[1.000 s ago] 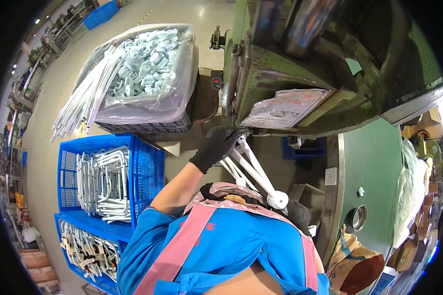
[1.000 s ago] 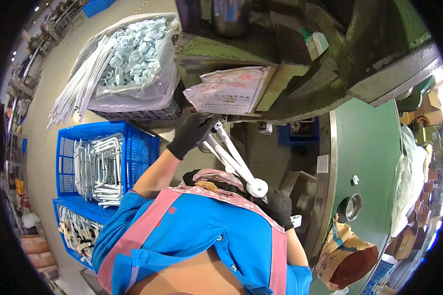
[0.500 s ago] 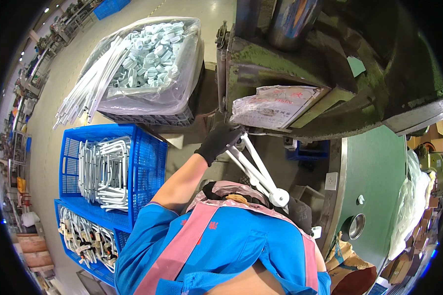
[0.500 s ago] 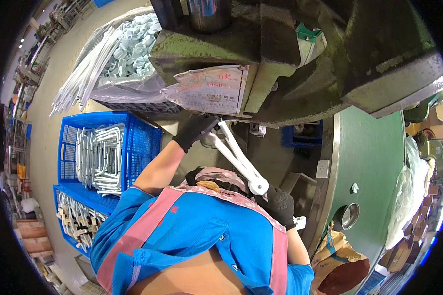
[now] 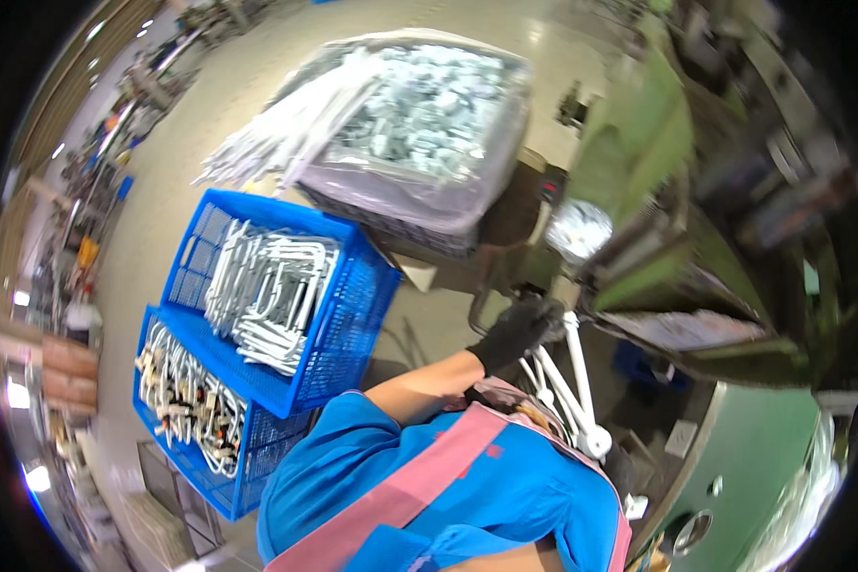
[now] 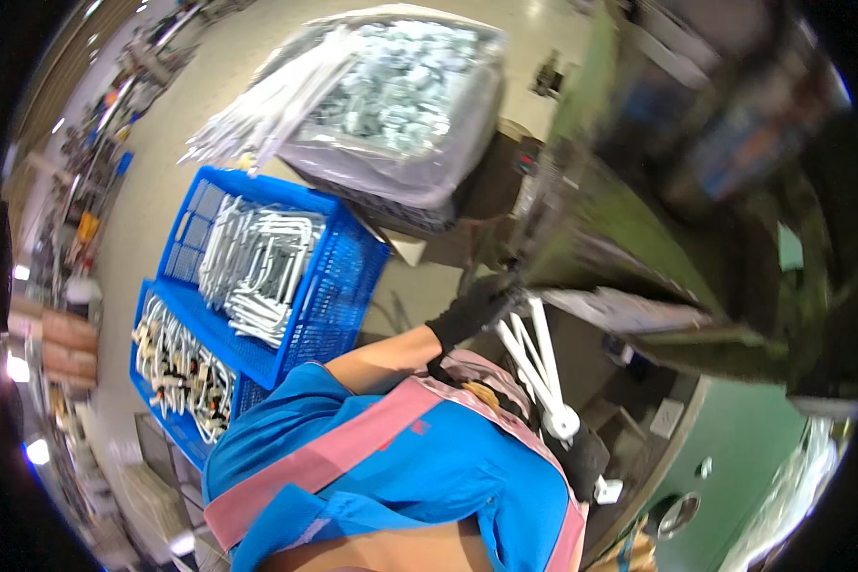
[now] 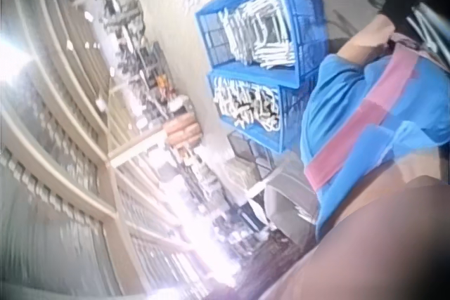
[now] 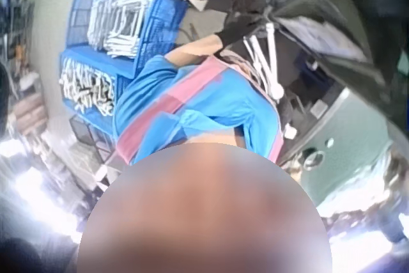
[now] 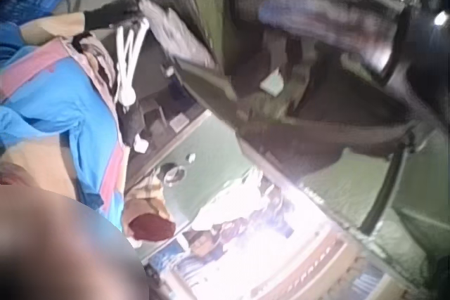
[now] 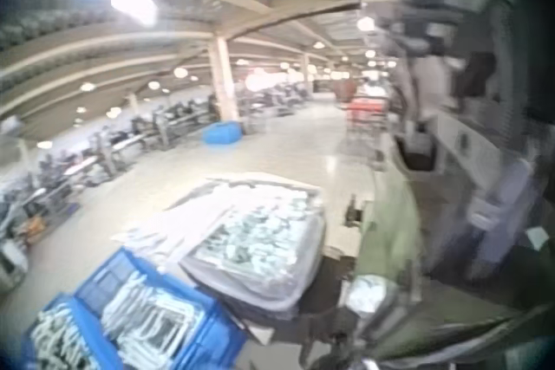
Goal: The person assembles white plastic hangers by inserting rods into a central hub and attaching small plastic caps. The assembled hangers are placed into a blue crate.
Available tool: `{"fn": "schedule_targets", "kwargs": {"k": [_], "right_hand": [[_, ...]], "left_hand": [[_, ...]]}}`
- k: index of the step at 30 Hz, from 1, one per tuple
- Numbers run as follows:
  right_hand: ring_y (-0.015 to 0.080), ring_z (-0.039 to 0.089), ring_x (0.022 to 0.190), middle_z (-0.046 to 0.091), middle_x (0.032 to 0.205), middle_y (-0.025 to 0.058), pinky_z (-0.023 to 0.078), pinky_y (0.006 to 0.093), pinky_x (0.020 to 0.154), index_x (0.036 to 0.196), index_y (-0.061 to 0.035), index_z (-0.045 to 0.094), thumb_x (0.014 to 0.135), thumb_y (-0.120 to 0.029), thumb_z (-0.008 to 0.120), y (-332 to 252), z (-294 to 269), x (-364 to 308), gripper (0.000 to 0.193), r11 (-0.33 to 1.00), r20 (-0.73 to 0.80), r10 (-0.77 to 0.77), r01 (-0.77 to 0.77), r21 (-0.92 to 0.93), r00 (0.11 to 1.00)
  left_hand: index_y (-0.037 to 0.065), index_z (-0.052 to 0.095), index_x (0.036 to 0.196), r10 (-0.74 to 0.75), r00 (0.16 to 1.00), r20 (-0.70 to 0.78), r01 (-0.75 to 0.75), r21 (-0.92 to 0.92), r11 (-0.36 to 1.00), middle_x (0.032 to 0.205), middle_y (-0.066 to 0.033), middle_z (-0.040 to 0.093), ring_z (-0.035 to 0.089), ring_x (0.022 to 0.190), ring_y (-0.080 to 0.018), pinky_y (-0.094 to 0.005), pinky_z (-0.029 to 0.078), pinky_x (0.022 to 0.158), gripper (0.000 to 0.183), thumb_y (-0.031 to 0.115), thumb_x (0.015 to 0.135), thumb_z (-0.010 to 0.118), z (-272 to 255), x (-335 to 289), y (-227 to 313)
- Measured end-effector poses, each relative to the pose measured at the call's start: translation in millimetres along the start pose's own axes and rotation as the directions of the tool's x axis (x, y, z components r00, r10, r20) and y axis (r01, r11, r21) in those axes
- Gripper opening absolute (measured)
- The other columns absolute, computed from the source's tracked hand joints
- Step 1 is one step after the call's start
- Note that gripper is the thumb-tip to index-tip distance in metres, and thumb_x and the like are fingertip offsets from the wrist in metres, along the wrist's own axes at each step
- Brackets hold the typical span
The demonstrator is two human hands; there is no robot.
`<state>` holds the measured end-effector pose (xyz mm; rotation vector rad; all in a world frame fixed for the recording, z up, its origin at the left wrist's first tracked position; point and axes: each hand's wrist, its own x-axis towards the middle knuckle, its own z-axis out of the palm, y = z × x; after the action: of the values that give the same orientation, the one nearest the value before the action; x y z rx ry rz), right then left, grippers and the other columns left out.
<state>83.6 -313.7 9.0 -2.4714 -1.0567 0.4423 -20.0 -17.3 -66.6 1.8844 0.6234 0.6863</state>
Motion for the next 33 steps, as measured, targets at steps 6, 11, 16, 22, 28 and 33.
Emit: {"fn": "schedule_targets", "kwargs": {"k": [6, 11, 16, 22, 28, 33], "right_hand": [[0.0333, 0.066, 0.079, 0.068, 0.085, 0.0149, 0.052, 0.0416, 0.068, 0.099, -0.0111, 0.068, 0.068, -0.023, 0.075, -20, -5, 11, 0.034, 0.999, 0.033, 0.04, -0.041, 0.034, 0.999], [0.0326, 0.065, 0.076, 0.067, 0.081, 0.0132, 0.051, 0.0425, 0.066, 0.092, -0.011, 0.069, 0.067, -0.023, 0.075, -16, 5, 12, 0.028, 0.995, -0.087, 0.047, -0.055, -0.088, 0.995], [0.0322, 0.064, 0.077, 0.067, 0.08, 0.0123, 0.051, 0.0423, 0.067, 0.09, -0.0129, 0.069, 0.064, -0.024, 0.078, -12, 8, 11, 0.03, 0.991, -0.171, 0.052, -0.071, -0.109, 0.984], [0.0329, 0.063, 0.082, 0.066, 0.084, 0.0117, 0.05, 0.0434, 0.072, 0.09, -0.0141, 0.069, 0.062, -0.021, 0.079, -8, 13, 10, 0.031, 0.985, -0.222, 0.065, -0.098, -0.141, 0.973], [0.0308, 0.065, 0.08, 0.067, 0.084, 0.0092, 0.051, 0.04, 0.071, 0.087, -0.0125, 0.069, 0.061, -0.026, 0.081, -8, 5, 15, 0.032, 0.992, -0.216, 0.053, -0.077, -0.104, 0.975], [0.0286, 0.064, 0.077, 0.067, 0.081, 0.0087, 0.051, 0.039, 0.068, 0.084, -0.0141, 0.068, 0.06, -0.033, 0.08, 17, 7, 28, 0.033, 0.957, -0.153, -0.001, -0.043, -0.287, 0.988]], "left_hand": [[0.008, 0.06, 0.098, 0.575, 0.784, -0.235, -0.18, 0.8, 0.572, 0.087, -0.0139, 0.061, 0.059, 0.081, -0.0333, -0.0448, 0.047, 0.074, 0.02, 0.011, 0.079, 0.058, -165, 34, -19], [0.013, 0.063, 0.099, 0.458, 0.715, -0.528, 0.58, 0.814, 0.033, 0.1, -0.0072, 0.06, 0.055, 0.094, -0.0285, -0.0432, 0.042, 0.08, 0.023, 0.015, 0.077, 0.055, -348, 61, -4], [0.011, 0.07, 0.082, 0.064, 0.852, -0.519, 0.523, 0.85, -0.068, 0.093, -0.012, 0.065, 0.064, 0.089, -0.0308, -0.0422, 0.052, 0.069, 0.012, 0.014, 0.075, 0.06, -388, 77, -2], [0.007, 0.071, 0.083, -0.295, 0.873, -0.388, 0.435, 0.893, 0.113, 0.088, -0.0164, 0.069, 0.067, 0.087, -0.0301, -0.0388, 0.053, 0.072, 0.025, 0.028, 0.07, 0.067, -404, 83, 36], [-0.003, 0.063, 0.096, 0.197, 0.972, -0.128, -0.121, 0.443, 0.888, 0.074, -0.0106, 0.06, 0.057, 0.063, -0.0166, -0.0296, 0.044, 0.059, 0.027, 0.02, 0.09, 0.049, -402, 18, 45], [0.0, 0.057, 0.087, 0.256, 0.928, -0.269, -0.131, 0.408, 0.903, 0.07, -0.0076, 0.056, 0.055, 0.061, -0.0171, -0.03, 0.042, 0.055, 0.015, 0.009, 0.094, 0.047, -307, -34, 86]]}}
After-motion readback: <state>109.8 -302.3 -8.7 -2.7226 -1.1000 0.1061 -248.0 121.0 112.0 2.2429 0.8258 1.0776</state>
